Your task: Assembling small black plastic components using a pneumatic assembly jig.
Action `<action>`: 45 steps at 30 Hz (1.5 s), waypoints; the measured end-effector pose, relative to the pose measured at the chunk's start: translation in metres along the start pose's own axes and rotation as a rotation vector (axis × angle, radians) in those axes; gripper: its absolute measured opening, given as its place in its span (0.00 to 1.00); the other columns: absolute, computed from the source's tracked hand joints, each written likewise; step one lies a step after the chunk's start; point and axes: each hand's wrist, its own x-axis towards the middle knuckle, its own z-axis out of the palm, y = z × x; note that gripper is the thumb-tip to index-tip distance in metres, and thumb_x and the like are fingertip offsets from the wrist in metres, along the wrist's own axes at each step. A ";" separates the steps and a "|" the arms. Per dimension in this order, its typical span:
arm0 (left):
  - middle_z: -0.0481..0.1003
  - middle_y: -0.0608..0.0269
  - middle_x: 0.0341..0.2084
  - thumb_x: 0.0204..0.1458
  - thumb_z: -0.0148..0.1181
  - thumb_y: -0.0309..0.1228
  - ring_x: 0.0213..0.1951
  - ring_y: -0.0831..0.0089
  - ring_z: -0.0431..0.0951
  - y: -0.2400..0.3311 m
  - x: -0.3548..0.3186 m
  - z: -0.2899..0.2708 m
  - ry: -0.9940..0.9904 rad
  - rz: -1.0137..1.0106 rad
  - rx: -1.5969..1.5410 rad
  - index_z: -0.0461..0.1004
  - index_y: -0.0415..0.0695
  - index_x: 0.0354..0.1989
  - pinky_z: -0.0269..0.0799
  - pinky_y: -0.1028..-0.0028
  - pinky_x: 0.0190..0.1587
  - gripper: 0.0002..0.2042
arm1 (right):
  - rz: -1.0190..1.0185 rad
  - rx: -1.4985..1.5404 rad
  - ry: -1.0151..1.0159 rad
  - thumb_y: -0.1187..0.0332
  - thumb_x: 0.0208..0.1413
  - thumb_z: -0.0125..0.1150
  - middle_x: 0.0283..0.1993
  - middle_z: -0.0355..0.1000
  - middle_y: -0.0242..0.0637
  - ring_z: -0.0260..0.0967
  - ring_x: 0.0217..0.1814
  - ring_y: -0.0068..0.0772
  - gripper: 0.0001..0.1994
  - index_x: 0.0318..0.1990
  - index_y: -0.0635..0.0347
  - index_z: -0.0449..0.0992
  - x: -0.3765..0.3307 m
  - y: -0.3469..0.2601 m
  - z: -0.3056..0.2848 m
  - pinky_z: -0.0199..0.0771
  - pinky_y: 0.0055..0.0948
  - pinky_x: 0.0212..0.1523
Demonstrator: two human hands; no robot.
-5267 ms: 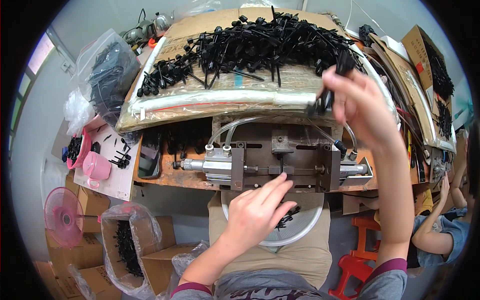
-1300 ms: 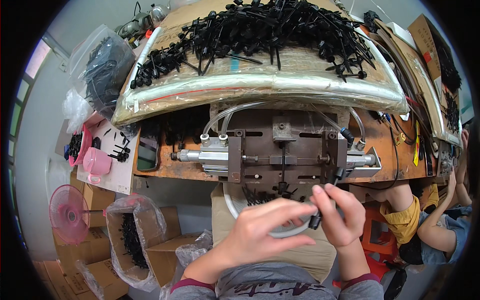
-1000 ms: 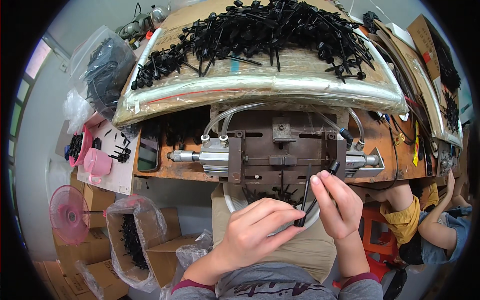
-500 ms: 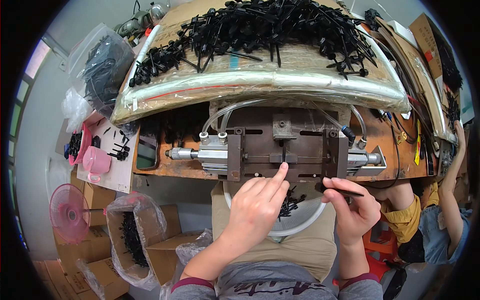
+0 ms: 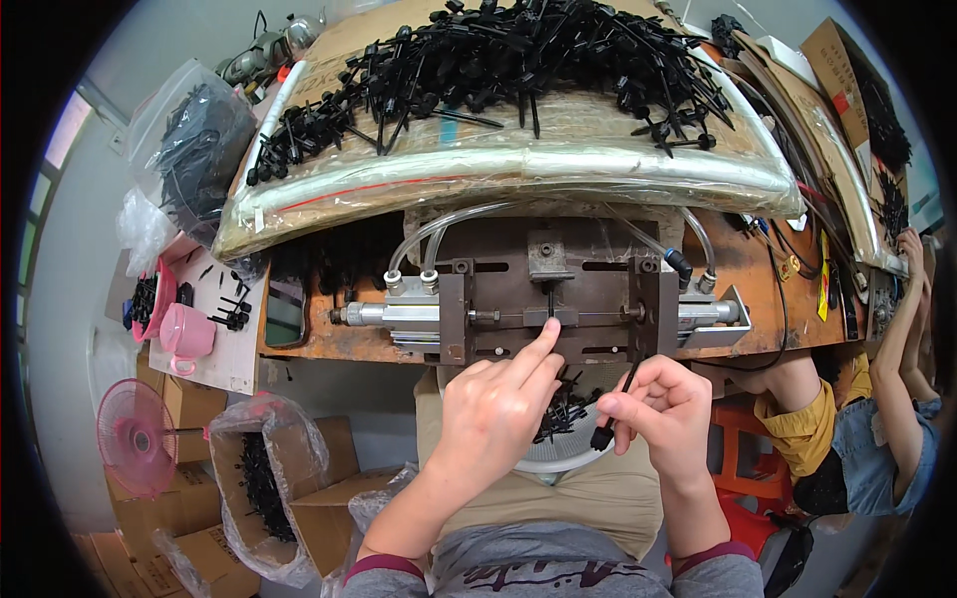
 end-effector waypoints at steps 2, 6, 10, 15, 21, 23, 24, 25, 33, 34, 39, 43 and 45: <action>0.80 0.60 0.42 0.38 0.71 0.27 0.26 0.70 0.80 0.001 -0.005 -0.002 0.036 0.029 -0.153 0.80 0.43 0.35 0.74 0.75 0.28 0.13 | 0.020 0.037 0.020 0.78 0.52 0.68 0.23 0.76 0.38 0.69 0.18 0.16 0.08 0.29 0.67 0.73 0.000 -0.001 -0.001 0.66 0.14 0.16; 0.79 0.63 0.36 0.38 0.72 0.26 0.29 0.70 0.80 0.022 -0.010 -0.018 0.029 0.102 -0.458 0.80 0.43 0.39 0.76 0.74 0.30 0.16 | 0.027 0.111 0.004 0.77 0.53 0.68 0.22 0.74 0.36 0.69 0.17 0.16 0.08 0.28 0.66 0.73 0.001 0.003 0.002 0.66 0.14 0.15; 0.77 0.63 0.36 0.39 0.70 0.24 0.31 0.67 0.79 0.023 -0.014 -0.017 0.063 0.148 -0.390 0.80 0.41 0.39 0.75 0.73 0.30 0.15 | 0.009 0.108 -0.026 0.77 0.55 0.64 0.24 0.76 0.36 0.71 0.20 0.17 0.04 0.32 0.67 0.74 0.002 0.005 0.008 0.69 0.15 0.20; 0.78 0.59 0.44 0.37 0.70 0.24 0.37 0.64 0.79 0.014 -0.011 -0.014 0.099 0.024 -0.060 0.80 0.41 0.37 0.77 0.70 0.36 0.15 | -0.162 -0.121 0.074 0.77 0.59 0.60 0.32 0.78 0.38 0.73 0.27 0.18 0.06 0.41 0.70 0.76 0.001 0.005 0.008 0.72 0.17 0.26; 0.77 0.56 0.51 0.38 0.68 0.25 0.33 0.67 0.79 0.001 -0.009 0.005 0.004 0.072 0.101 0.78 0.39 0.34 0.75 0.71 0.38 0.12 | -0.265 -0.272 0.088 0.77 0.56 0.62 0.36 0.77 0.38 0.71 0.27 0.17 0.06 0.40 0.69 0.78 -0.004 0.014 0.006 0.70 0.16 0.27; 0.77 0.56 0.51 0.38 0.69 0.25 0.27 0.69 0.77 0.002 -0.004 0.007 0.018 0.060 0.101 0.79 0.40 0.34 0.74 0.72 0.35 0.12 | -0.363 -0.411 0.074 0.78 0.54 0.63 0.35 0.77 0.38 0.70 0.27 0.18 0.05 0.39 0.68 0.79 -0.004 0.012 0.003 0.69 0.16 0.27; 0.77 0.56 0.51 0.38 0.69 0.25 0.26 0.69 0.77 0.001 -0.002 0.006 0.007 0.043 0.103 0.79 0.40 0.34 0.74 0.73 0.34 0.12 | -0.413 -0.480 0.068 0.79 0.53 0.64 0.35 0.77 0.38 0.70 0.27 0.18 0.05 0.38 0.68 0.79 -0.003 0.009 0.002 0.69 0.17 0.27; 0.77 0.56 0.51 0.38 0.69 0.25 0.26 0.69 0.77 0.002 -0.001 0.005 -0.006 0.029 0.098 0.79 0.40 0.34 0.74 0.73 0.33 0.12 | -0.428 -0.492 0.082 0.79 0.52 0.65 0.34 0.76 0.38 0.70 0.28 0.19 0.05 0.37 0.67 0.80 -0.002 0.005 0.004 0.68 0.17 0.26; 0.77 0.60 0.52 0.39 0.70 0.26 0.20 0.69 0.76 0.000 -0.001 0.004 -0.034 0.020 0.116 0.80 0.43 0.35 0.75 0.74 0.27 0.11 | -0.673 -0.581 0.094 0.78 0.53 0.62 0.32 0.75 0.34 0.67 0.26 0.17 0.02 0.35 0.65 0.78 0.054 -0.050 0.007 0.65 0.18 0.24; 0.77 0.60 0.52 0.40 0.70 0.26 0.20 0.70 0.76 -0.001 -0.003 0.004 -0.036 0.015 0.120 0.80 0.43 0.35 0.75 0.74 0.27 0.11 | -0.733 -0.601 0.104 0.78 0.53 0.62 0.31 0.75 0.33 0.66 0.25 0.17 0.02 0.34 0.64 0.78 0.069 -0.057 0.013 0.64 0.18 0.24; 0.77 0.60 0.51 0.41 0.69 0.27 0.20 0.69 0.75 -0.002 -0.004 0.006 -0.006 0.028 0.077 0.80 0.43 0.34 0.75 0.74 0.26 0.11 | -1.229 -0.920 0.096 0.75 0.47 0.64 0.34 0.73 0.37 0.70 0.39 0.38 0.08 0.36 0.61 0.76 0.152 -0.100 0.050 0.71 0.33 0.42; 0.77 0.59 0.51 0.41 0.70 0.28 0.19 0.69 0.75 0.002 -0.007 -0.001 0.009 0.028 -0.018 0.79 0.43 0.34 0.74 0.74 0.25 0.10 | -1.328 -1.141 0.058 0.75 0.46 0.62 0.38 0.74 0.41 0.71 0.47 0.46 0.09 0.38 0.63 0.75 0.210 -0.120 0.091 0.73 0.38 0.49; 0.78 0.58 0.50 0.41 0.70 0.30 0.19 0.69 0.75 0.010 -0.009 -0.009 -0.031 0.044 -0.079 0.80 0.43 0.35 0.74 0.74 0.25 0.11 | -1.233 -1.339 0.055 0.75 0.47 0.61 0.43 0.75 0.43 0.72 0.50 0.47 0.13 0.43 0.64 0.75 0.233 -0.131 0.106 0.73 0.38 0.51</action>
